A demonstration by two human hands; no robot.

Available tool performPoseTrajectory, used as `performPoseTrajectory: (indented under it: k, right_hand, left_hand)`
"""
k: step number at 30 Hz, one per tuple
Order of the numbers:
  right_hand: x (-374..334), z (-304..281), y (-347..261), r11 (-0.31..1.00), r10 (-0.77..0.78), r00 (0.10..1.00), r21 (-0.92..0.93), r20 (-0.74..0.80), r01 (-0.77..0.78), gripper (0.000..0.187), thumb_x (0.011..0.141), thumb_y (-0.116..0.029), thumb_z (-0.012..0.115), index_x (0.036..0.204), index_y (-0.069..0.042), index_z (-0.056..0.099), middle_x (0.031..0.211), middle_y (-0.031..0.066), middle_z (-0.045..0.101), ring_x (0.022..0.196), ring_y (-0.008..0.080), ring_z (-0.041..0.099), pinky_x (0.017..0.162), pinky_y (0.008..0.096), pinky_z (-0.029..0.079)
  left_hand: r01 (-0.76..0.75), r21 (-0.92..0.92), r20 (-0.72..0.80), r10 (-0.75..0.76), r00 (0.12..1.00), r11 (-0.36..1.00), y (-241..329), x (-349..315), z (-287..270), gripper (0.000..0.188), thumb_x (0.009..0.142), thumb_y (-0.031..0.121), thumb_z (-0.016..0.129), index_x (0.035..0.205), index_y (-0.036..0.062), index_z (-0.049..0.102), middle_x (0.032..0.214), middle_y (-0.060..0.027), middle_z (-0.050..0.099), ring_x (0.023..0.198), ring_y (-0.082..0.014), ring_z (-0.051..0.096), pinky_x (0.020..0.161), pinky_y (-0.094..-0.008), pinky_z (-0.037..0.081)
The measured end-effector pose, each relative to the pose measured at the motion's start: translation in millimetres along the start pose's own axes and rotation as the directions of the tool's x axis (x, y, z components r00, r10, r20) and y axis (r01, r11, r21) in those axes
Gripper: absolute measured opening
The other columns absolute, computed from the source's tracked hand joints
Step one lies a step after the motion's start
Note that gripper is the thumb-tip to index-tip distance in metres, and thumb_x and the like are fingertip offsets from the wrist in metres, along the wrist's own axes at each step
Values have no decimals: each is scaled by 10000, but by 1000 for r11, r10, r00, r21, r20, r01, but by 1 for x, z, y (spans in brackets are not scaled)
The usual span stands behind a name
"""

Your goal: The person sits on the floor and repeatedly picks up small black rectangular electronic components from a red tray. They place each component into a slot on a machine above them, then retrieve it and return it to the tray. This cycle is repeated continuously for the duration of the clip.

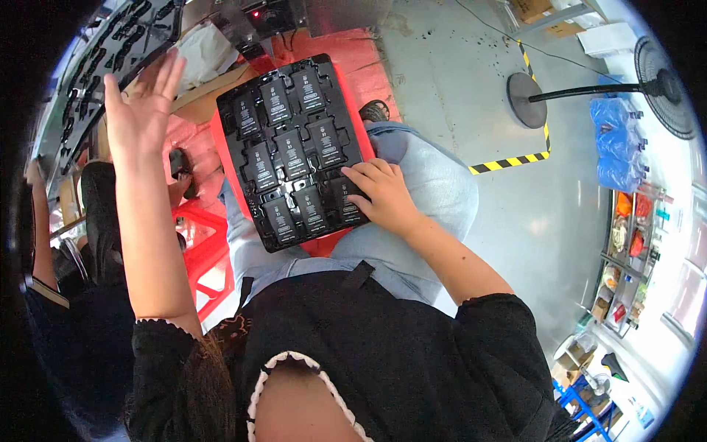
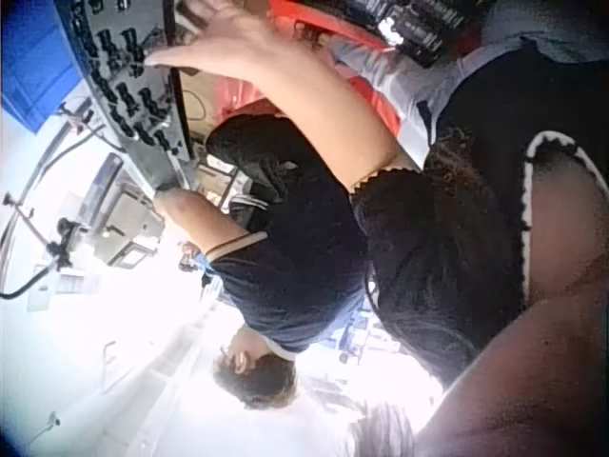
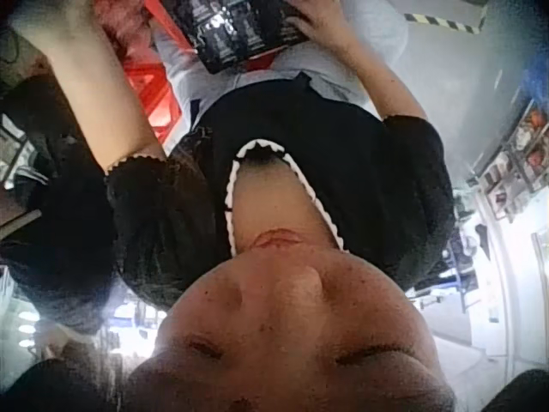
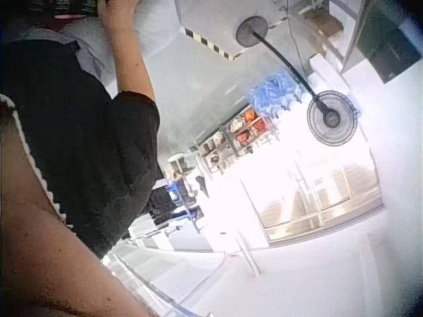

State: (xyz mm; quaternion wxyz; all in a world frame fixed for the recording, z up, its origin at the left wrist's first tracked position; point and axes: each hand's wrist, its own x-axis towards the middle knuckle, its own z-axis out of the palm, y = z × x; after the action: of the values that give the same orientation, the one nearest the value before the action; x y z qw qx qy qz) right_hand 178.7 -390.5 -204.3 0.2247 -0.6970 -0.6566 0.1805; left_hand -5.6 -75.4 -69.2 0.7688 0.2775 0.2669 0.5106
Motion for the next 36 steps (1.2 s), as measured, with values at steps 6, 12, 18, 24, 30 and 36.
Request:
performPoseTrajectory:
  k: [6,12,18,24,30,36]
  right_hand:
    - [11,20,-4,964,-11,997,265,70,-8,421,696,-58,747,1107,-67,654,977,100,584,990,297,556,872,398,457]
    - [28,9,-13,689,306,934,634,186,-352,252,728,-19,735,975,-50,699,857,85,595,827,248,597,749,336,492]
    - [34,16,11,962,-26,992,268,-128,59,299,750,-110,742,1043,-68,700,1075,74,676,979,289,606,887,394,456]
    - [10,-2,-10,985,-168,983,51,68,165,635,710,-146,772,1305,-115,555,1398,73,511,1249,305,470,1042,500,362]
    - [22,0,-11,985,-147,956,-48,254,164,765,668,-161,800,1365,-134,488,1359,60,510,1303,284,428,1095,520,302]
    - [10,10,7,985,-169,986,20,0,169,566,724,-153,770,1259,-112,591,1203,61,623,1223,290,512,1052,490,357]
  left_hand:
    - [-154,87,-158,167,973,984,1,36,18,407,1019,227,487,1301,-59,428,1325,-217,503,1264,-378,466,1065,-579,417]
    - [-152,195,-227,195,954,969,9,0,0,300,984,176,571,1187,-39,522,1171,-142,600,1061,-250,586,952,-442,490]
    - [-161,417,-179,254,951,895,47,-66,-49,399,981,298,588,1206,-31,587,1184,-112,644,1065,-203,615,920,-338,471]
    - [-41,392,-220,137,966,919,102,-128,-78,337,975,222,588,1223,-6,606,1174,-123,666,1063,-205,647,926,-342,508]
    - [53,327,-175,6,985,944,114,-153,-92,394,958,223,608,1274,-9,570,1238,-123,633,1124,-217,617,965,-375,485]
    - [54,463,-230,61,971,885,105,-188,-101,425,981,278,559,1292,-12,558,1251,-109,625,1149,-199,595,984,-355,471]
